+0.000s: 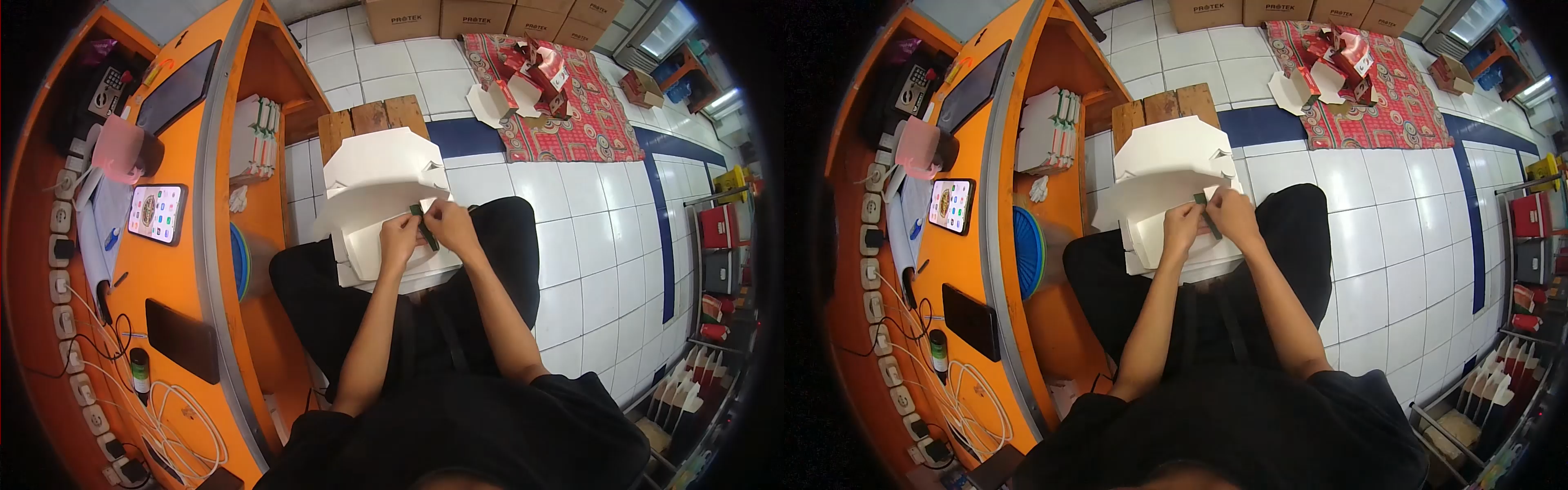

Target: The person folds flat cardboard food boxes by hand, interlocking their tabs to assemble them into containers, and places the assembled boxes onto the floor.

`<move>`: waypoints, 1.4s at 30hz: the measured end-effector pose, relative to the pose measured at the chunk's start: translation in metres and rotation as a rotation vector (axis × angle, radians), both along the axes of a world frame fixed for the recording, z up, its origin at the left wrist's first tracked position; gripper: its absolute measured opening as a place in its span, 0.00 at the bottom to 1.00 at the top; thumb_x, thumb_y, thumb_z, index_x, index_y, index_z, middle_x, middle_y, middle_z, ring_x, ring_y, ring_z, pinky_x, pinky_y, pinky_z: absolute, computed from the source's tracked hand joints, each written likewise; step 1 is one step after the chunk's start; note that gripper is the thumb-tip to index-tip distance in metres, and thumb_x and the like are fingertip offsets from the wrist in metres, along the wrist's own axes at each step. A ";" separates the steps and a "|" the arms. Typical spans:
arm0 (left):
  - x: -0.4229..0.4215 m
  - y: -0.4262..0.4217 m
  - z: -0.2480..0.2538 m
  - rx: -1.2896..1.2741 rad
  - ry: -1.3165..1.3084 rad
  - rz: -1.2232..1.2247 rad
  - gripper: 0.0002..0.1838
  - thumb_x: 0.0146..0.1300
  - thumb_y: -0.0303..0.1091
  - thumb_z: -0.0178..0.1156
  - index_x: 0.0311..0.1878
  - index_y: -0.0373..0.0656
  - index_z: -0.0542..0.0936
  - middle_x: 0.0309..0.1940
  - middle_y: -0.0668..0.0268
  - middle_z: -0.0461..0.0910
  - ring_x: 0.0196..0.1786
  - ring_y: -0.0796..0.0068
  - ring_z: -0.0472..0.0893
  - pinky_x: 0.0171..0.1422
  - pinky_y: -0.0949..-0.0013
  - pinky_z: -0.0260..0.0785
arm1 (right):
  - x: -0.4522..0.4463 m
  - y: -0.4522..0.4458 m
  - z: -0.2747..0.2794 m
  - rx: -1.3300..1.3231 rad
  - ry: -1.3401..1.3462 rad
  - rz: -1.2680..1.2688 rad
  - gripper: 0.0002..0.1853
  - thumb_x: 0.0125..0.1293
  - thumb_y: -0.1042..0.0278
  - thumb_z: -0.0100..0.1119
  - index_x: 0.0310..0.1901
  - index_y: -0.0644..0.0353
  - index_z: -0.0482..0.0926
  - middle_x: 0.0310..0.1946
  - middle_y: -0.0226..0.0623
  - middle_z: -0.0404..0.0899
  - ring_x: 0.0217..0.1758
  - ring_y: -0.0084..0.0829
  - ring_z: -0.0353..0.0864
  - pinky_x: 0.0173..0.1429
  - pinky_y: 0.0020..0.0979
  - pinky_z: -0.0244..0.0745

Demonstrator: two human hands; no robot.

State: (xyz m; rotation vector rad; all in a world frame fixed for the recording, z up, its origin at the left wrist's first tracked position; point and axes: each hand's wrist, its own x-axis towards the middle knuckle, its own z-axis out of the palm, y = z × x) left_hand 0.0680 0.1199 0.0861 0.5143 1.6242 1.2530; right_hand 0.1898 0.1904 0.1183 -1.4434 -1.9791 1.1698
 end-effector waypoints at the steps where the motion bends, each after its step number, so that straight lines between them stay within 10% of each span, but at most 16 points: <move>1: -0.003 -0.001 -0.002 -0.017 0.009 -0.005 0.15 0.74 0.32 0.60 0.46 0.26 0.87 0.33 0.56 0.88 0.33 0.67 0.90 0.40 0.66 0.88 | 0.002 -0.004 -0.006 -0.007 -0.033 0.047 0.13 0.64 0.63 0.65 0.32 0.67 0.85 0.33 0.52 0.89 0.40 0.55 0.89 0.47 0.45 0.83; 6: -0.007 -0.012 0.008 0.091 -0.126 -0.061 0.15 0.76 0.31 0.58 0.54 0.28 0.85 0.41 0.55 0.88 0.36 0.67 0.90 0.41 0.66 0.87 | 0.007 -0.012 -0.018 -0.363 0.278 0.078 0.31 0.74 0.55 0.57 0.74 0.58 0.69 0.43 0.54 0.85 0.44 0.42 0.86 0.52 0.41 0.81; 9: -0.017 -0.029 0.048 0.143 0.084 -0.115 0.15 0.78 0.32 0.58 0.55 0.29 0.85 0.44 0.54 0.88 0.38 0.68 0.90 0.43 0.67 0.85 | 0.010 -0.012 0.012 -0.744 0.305 0.060 0.30 0.77 0.49 0.50 0.76 0.52 0.68 0.54 0.44 0.82 0.56 0.34 0.80 0.61 0.36 0.79; 12: -0.039 -0.049 0.096 0.275 0.252 0.027 0.15 0.79 0.34 0.57 0.56 0.32 0.85 0.44 0.57 0.89 0.41 0.73 0.90 0.47 0.71 0.83 | 0.042 0.070 -0.032 -0.488 0.412 -0.056 0.28 0.78 0.45 0.49 0.67 0.59 0.77 0.51 0.38 0.83 0.56 0.35 0.81 0.70 0.45 0.73; 15: -0.069 -0.069 0.104 0.315 0.318 0.233 0.15 0.78 0.33 0.58 0.56 0.32 0.85 0.41 0.57 0.89 0.42 0.70 0.90 0.49 0.70 0.82 | 0.091 0.154 0.038 -0.173 0.773 -0.447 0.42 0.71 0.27 0.57 0.73 0.52 0.68 0.54 0.40 0.82 0.52 0.37 0.84 0.54 0.40 0.77; 18: -0.085 -0.079 0.084 0.045 0.552 0.248 0.20 0.79 0.37 0.57 0.63 0.31 0.81 0.50 0.50 0.87 0.52 0.59 0.88 0.58 0.62 0.81 | 0.081 0.136 0.064 -0.134 0.483 -0.503 0.43 0.71 0.32 0.61 0.77 0.55 0.65 0.61 0.48 0.79 0.61 0.42 0.81 0.60 0.43 0.76; 21: -0.091 -0.090 0.021 -0.347 0.901 0.088 0.29 0.78 0.42 0.56 0.74 0.32 0.71 0.62 0.43 0.80 0.65 0.47 0.82 0.68 0.52 0.75 | 0.081 0.080 -0.044 -0.015 0.014 -0.195 0.44 0.71 0.41 0.66 0.77 0.66 0.67 0.60 0.63 0.79 0.64 0.53 0.80 0.68 0.47 0.74; 25: -0.074 -0.103 -0.007 -0.445 0.697 -0.022 0.38 0.77 0.45 0.56 0.81 0.34 0.60 0.72 0.41 0.71 0.73 0.41 0.73 0.75 0.47 0.68 | 0.039 -0.029 -0.049 -0.010 -0.180 -0.101 0.41 0.71 0.50 0.66 0.76 0.71 0.66 0.62 0.68 0.76 0.66 0.62 0.77 0.70 0.50 0.73; 32: -0.044 -0.102 0.002 -0.131 1.033 0.016 0.39 0.70 0.33 0.64 0.82 0.42 0.61 0.70 0.42 0.73 0.77 0.43 0.70 0.86 0.34 0.48 | 0.019 -0.049 -0.015 0.213 -0.210 -0.095 0.36 0.70 0.65 0.66 0.78 0.61 0.65 0.62 0.58 0.77 0.65 0.56 0.77 0.77 0.51 0.66; 42: -0.048 -0.104 0.010 -0.098 1.171 -0.230 0.32 0.64 0.20 0.61 0.74 0.46 0.77 0.60 0.60 0.74 0.60 0.57 0.78 0.77 0.46 0.61 | 0.008 -0.068 -0.031 0.484 -0.337 0.201 0.34 0.65 0.61 0.68 0.73 0.58 0.73 0.62 0.41 0.78 0.64 0.45 0.76 0.75 0.61 0.61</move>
